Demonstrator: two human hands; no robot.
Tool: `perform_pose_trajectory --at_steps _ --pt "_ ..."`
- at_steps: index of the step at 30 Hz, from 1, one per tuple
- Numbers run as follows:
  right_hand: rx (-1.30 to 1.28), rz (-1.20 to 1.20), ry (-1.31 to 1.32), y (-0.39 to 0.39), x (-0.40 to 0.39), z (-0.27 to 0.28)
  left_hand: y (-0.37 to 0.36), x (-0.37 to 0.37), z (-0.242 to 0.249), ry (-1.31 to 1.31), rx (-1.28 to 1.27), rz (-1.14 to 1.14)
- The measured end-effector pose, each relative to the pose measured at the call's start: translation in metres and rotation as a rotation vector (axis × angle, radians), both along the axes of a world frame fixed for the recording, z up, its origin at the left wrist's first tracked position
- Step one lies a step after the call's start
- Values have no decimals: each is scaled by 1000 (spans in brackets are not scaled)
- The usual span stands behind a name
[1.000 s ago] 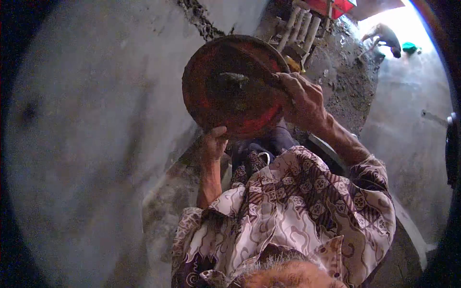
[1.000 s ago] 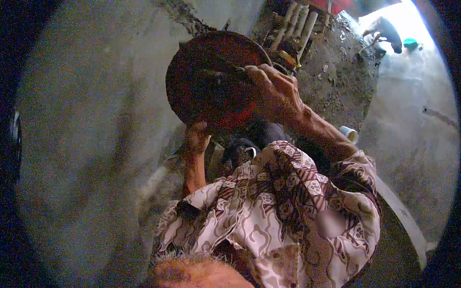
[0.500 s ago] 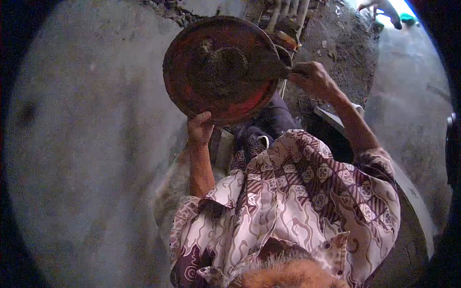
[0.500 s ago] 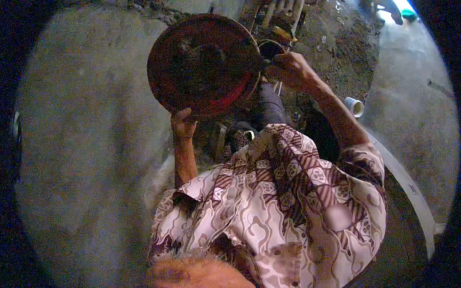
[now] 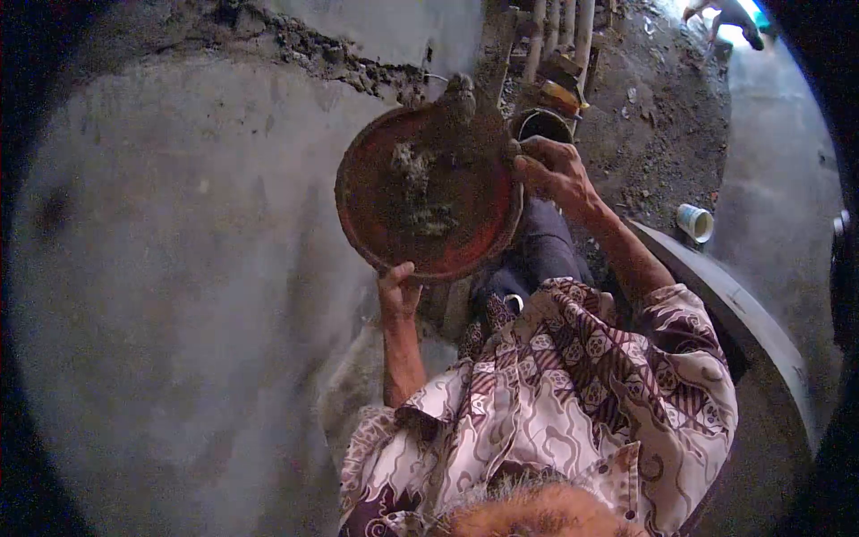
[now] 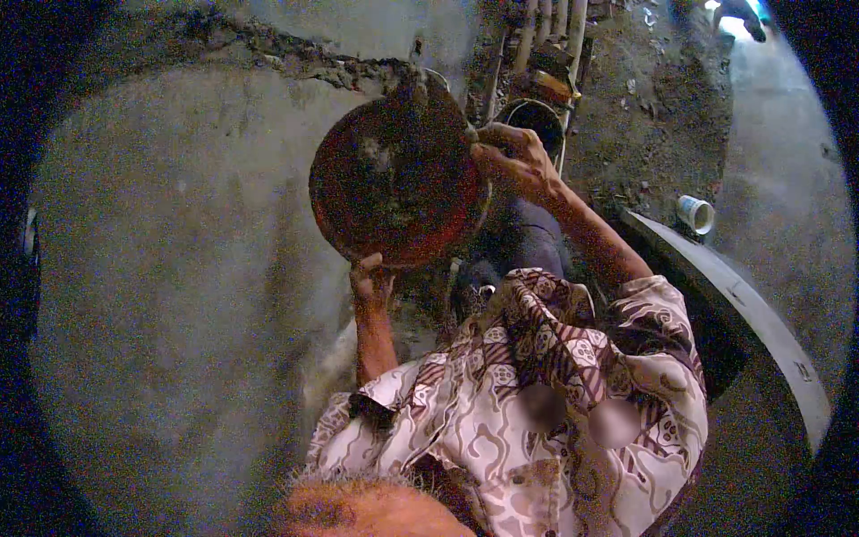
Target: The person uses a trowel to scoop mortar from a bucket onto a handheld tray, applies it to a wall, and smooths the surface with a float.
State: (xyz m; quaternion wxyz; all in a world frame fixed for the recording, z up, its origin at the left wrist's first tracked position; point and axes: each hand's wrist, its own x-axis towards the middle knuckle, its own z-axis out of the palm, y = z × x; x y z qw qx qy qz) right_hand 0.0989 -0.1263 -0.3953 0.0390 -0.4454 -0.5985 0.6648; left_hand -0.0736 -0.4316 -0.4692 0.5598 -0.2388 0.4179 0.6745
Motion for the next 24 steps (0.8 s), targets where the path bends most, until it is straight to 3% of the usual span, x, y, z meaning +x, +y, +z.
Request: perform_pose_trajectory --at_steps 2,3,5,6,8,10,11,12,13,14,15,18,19,21,22,24 --pt "-28 -44 -10 19 5 -11 4 6 5 3 -56 55" --pt "-28 -184 34 21 4 -21 -31 8 -1 16 -78 54" --pt "-100 -384 76 32 9 -49 -116 8 -28 -151 220 126" --pt "-123 -385 84 35 7 -52 -103 11 2 -138 199 126" --pt "260 -505 -22 37 1 -61 -48 16 81 139 -329 131" --pt "348 -604 -47 24 -12 -99 -114 18 89 154 -290 146" --pt "545 -687 -114 20 -33 -98 -135 19 89 156 -229 160" --pt "742 -768 -181 12 -55 -96 -121 22 103 161 -228 172" --pt "693 -796 -252 -1 -76 -99 -88 31 132 264 -318 167" --pt "479 -643 -330 -14 -98 -113 -58 41 161 365 -409 163" --pt "269 -483 -411 -21 -116 -124 -36 54 186 274 -486 250" --pt "503 -429 86 -29 -178 -107 -105 77 198 130 -504 241" --pt "613 -441 162 -21 -192 -80 -136 80 182 124 -502 249" --pt "599 -546 165 -5 -198 -38 -189 81 147 106 25 295" --pt "581 -661 167 -2 -202 -30 -169 77 156 102 27 304" --pt "533 -661 76 -18 -201 -77 -102 63 184 108 -818 557"
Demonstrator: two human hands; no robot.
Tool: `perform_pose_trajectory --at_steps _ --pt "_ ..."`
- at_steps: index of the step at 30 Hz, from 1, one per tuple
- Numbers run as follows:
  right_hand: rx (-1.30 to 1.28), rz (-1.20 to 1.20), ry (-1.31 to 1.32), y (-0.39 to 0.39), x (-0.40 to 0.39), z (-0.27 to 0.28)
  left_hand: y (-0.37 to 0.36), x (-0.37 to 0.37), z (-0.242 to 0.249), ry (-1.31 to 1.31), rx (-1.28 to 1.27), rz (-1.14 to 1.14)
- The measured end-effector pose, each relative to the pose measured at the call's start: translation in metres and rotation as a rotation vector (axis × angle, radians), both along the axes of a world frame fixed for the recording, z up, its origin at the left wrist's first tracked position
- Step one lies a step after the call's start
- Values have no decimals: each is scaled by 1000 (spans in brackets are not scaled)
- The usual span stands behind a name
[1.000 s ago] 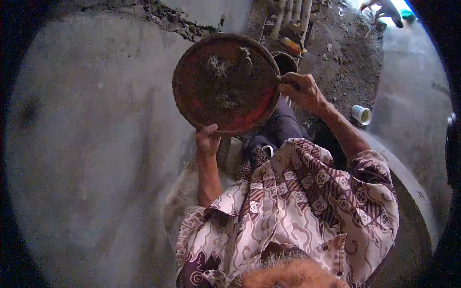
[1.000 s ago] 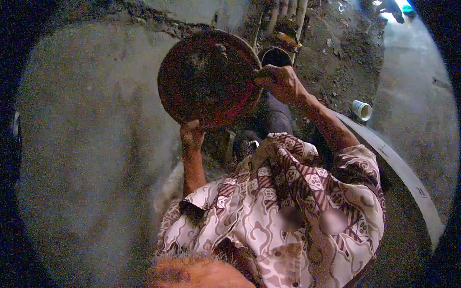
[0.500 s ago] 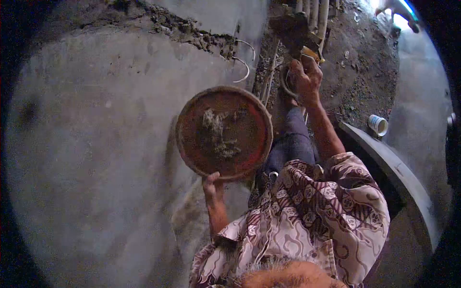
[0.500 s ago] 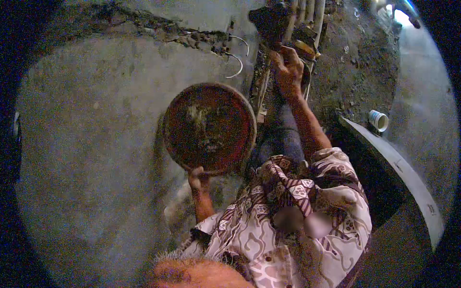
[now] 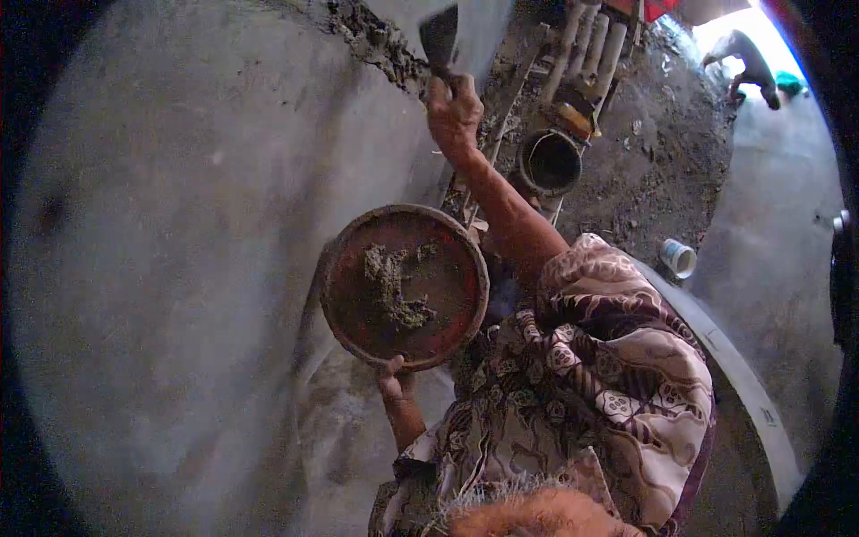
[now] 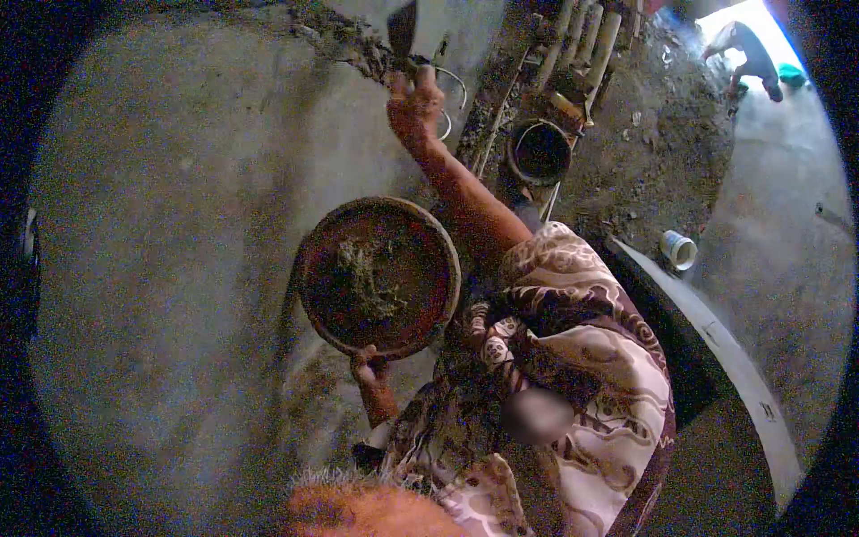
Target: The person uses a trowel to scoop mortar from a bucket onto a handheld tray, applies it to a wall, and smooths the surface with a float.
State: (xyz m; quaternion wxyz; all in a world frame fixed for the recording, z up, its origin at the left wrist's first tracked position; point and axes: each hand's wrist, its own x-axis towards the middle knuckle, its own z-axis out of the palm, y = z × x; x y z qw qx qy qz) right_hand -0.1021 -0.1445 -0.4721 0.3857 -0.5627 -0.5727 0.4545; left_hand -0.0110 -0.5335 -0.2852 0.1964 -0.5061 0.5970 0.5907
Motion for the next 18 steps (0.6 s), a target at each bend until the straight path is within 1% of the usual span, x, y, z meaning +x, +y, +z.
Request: perform_pose_trajectory --at_steps 1,2,3,5,6,7,8,9,10,11,12,13,14,15,16,17,18 --pt "-253 13 -52 -3 -1 -25 -2 -4 -1 -4 3 9" --pt "-505 25 -107 -7 -3 -50 -6 -6 -3 -14 101 -108" --pt "-503 30 -106 -8 -8 -58 -13 -11 -5 -17 197 -231" --pt "-781 216 -88 -9 -13 -70 -48 -7 -18 -36 247 -216" --pt "-779 221 -87 -9 -24 -79 -59 -2 -21 -57 295 -204" --pt "-496 351 -310 -13 -46 -87 -50 2 -16 -54 296 -201" --pt "-202 471 -523 -18 -66 -92 -34 6 -7 -34 234 -201" --pt "-130 370 -292 -25 -81 -96 -23 11 1 -20 174 -202" --pt "-58 268 -62 -29 -90 -81 -22 16 5 -21 177 -200" --pt "-55 270 -65 -29 -95 -69 -22 20 9 -12 183 -204" --pt "-239 256 -226 -20 -97 -22 -23 24 12 -3 188 -208" --pt "-423 237 -387 -16 -97 10 -24 27 13 7 194 -212" --pt "-419 238 -390 -19 -96 21 -26 27 12 16 200 -216" --pt "-398 230 -323 -21 -98 29 -29 24 7 27 207 -221" --pt "-376 223 -256 -26 -102 26 -28 18 0 28 212 -221" --pt "-371 223 -257 -33 -111 13 -27 10 -11 -17 144 -205" --pt "-159 236 -299 -44 -125 -10 -27 0 -24 -62 76 -189"
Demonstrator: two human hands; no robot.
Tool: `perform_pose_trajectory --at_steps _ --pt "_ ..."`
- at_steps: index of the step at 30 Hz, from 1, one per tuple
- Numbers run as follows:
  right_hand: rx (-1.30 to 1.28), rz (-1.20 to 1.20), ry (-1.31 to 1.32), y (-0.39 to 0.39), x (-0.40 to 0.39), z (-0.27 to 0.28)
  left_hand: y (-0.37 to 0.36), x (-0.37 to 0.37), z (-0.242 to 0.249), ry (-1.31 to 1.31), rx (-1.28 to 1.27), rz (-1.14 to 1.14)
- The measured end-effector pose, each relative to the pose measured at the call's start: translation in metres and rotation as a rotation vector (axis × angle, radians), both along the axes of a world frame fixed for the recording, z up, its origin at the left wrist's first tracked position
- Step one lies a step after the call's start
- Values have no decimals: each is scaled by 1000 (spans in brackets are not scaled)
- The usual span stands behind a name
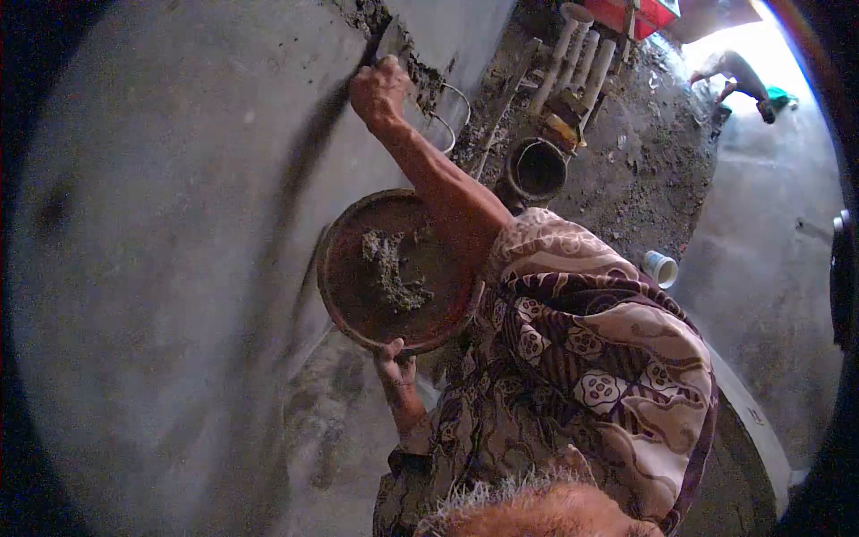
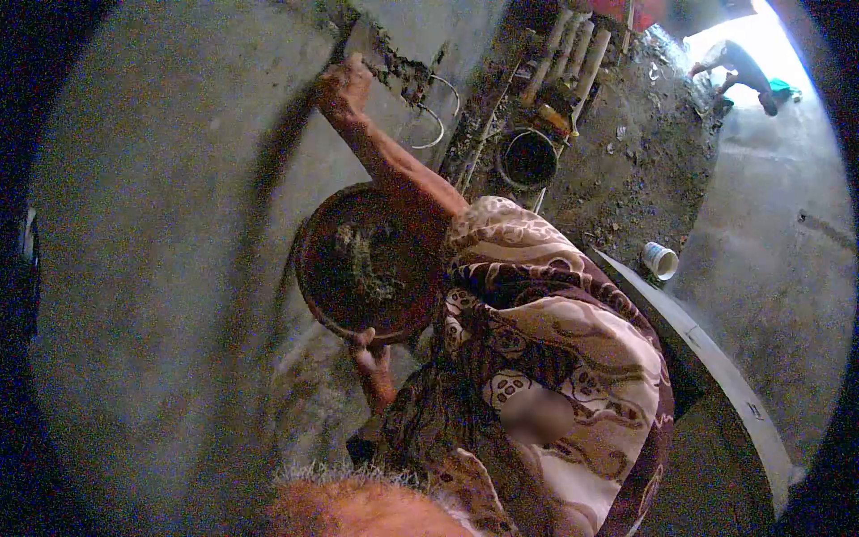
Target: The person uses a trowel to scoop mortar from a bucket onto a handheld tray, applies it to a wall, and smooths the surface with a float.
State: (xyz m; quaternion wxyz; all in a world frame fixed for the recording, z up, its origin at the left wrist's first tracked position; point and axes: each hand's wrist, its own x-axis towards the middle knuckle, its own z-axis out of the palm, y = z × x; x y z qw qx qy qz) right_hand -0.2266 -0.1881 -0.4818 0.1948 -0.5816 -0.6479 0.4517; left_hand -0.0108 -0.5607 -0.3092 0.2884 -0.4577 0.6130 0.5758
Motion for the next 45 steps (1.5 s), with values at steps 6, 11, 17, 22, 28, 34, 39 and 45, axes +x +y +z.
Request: perform_pose_trajectory --at_steps 6,11,17,22,28,34,39,45 --pt "29 137 -33 -37 -64 -44 -14 -45 -93 41 344 41" --pt "-10 -17 175 -50 -27 3 -18 -33 -129 -14 518 101" --pt "477 337 265 -40 88 54 56 -35 -124 85 502 -82" --pt "71 753 213 -39 208 64 42 -55 -166 33 580 -22" --pt "-193 840 36 -6 298 86 59 -76 -153 152 508 -85" --pt "-554 775 -2 0 279 66 3 -80 -205 475 552 -952" --pt "-169 927 75 -15 258 55 68 -75 -118 30 729 -388" --pt "445 1017 -118 -27 262 119 73 -66 -133 104 834 -377"
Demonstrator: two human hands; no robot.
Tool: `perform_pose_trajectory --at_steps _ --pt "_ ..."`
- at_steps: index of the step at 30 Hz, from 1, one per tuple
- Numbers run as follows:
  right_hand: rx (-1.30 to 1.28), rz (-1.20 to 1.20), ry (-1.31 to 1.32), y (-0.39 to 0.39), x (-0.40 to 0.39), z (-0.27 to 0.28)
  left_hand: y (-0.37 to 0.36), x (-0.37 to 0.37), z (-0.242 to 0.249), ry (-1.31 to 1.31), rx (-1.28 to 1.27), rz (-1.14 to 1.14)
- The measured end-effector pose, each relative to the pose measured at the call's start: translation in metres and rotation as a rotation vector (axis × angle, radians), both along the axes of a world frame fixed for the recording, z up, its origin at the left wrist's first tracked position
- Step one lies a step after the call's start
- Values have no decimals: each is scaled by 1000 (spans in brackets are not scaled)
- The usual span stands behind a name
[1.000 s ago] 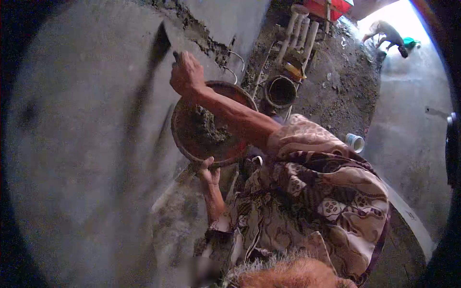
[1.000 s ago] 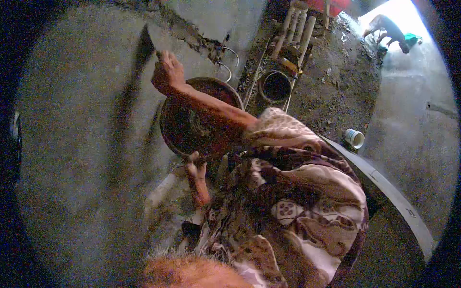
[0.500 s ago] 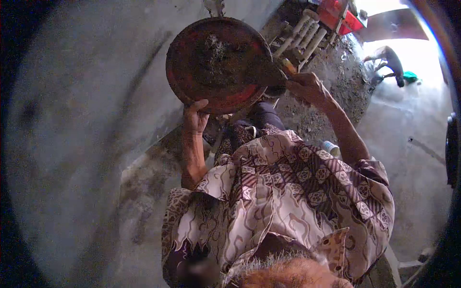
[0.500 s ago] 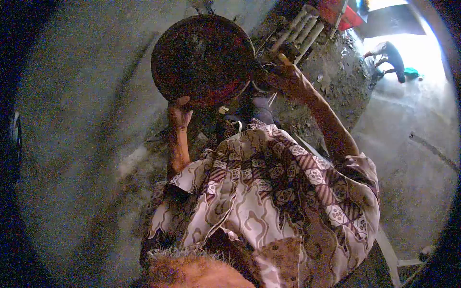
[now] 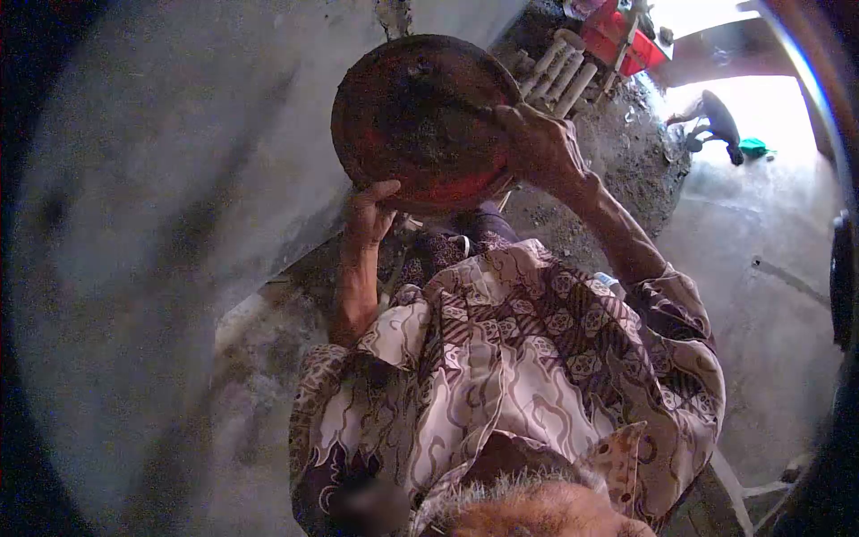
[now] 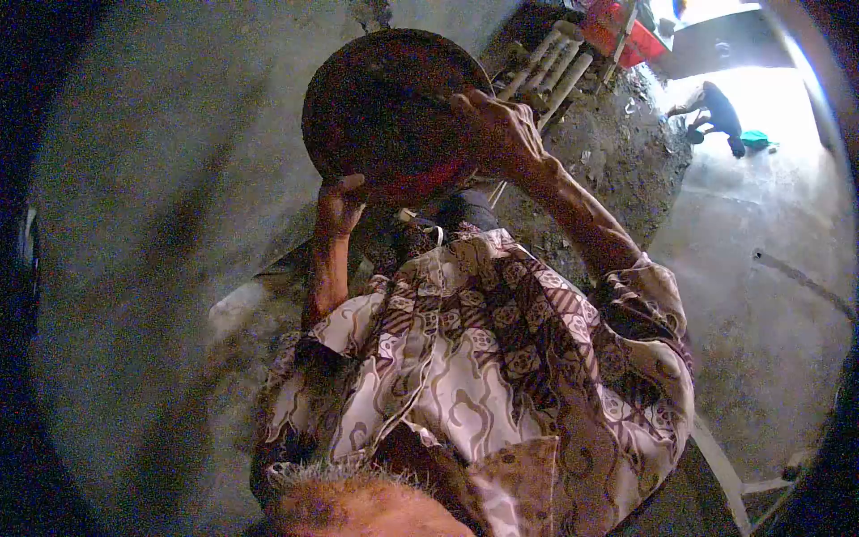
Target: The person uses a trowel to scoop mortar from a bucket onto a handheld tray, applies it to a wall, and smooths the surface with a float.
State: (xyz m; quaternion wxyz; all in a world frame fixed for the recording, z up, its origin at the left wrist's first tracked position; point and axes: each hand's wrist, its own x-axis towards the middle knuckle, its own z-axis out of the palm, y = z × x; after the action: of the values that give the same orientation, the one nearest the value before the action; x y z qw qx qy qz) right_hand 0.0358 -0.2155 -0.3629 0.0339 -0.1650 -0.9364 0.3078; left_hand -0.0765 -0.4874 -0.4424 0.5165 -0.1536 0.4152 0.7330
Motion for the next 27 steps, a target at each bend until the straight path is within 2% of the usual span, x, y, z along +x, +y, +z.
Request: perform_pose_trajectory --at_steps 2,4,5,7,8,9,11,12,13,15,17,19,21,23,24,26,27 --pt "76 -15 -41 -2 -5 13 4 -2 -3 -93 40 25" --pt "-156 -225 333 -2 -7 17 8 -2 -7 -80 53 60" --pt "-153 -226 334 1 -7 12 9 -2 -10 -67 63 98" --pt "-552 -169 -346 15 -1 -17 6 -5 -14 -123 108 117" --pt "-665 -198 -433 20 8 -35 4 -7 -17 -179 151 138" --pt "-663 -200 -431 22 13 -28 -1 -7 -24 -179 154 136" --pt "-777 -296 -279 25 27 -9 -6 -6 -37 -70 130 183" --pt "-642 -128 -77 35 43 -28 -6 -11 -32 -68 128 174" --pt "-644 -136 -72 41 49 -24 -4 -16 -23 -117 125 192" --pt "-692 -339 -271 49 57 -14 -6 -24 -23 -164 120 201" --pt "-742 -289 -245 53 58 -34 -14 -33 -38 -134 2 140" --pt "-844 -186 -224 45 45 -54 -1 -34 -22 -90 0 78" --pt "-807 -188 -274 39 35 -60 9 -28 -13 -47 -1 16" --pt "-798 -263 -241 34 38 -61 13 -17 -14 358 -146 -181" --pt "-796 -225 -222 38 41 -56 15 -17 -17 378 -144 -196" --pt "-832 -303 -151 31 40 -39 11 -15 -28 -71 -25 -3" --pt "-865 -371 -103 33 37 -35 0 -14 -40 -53 -25 -19"
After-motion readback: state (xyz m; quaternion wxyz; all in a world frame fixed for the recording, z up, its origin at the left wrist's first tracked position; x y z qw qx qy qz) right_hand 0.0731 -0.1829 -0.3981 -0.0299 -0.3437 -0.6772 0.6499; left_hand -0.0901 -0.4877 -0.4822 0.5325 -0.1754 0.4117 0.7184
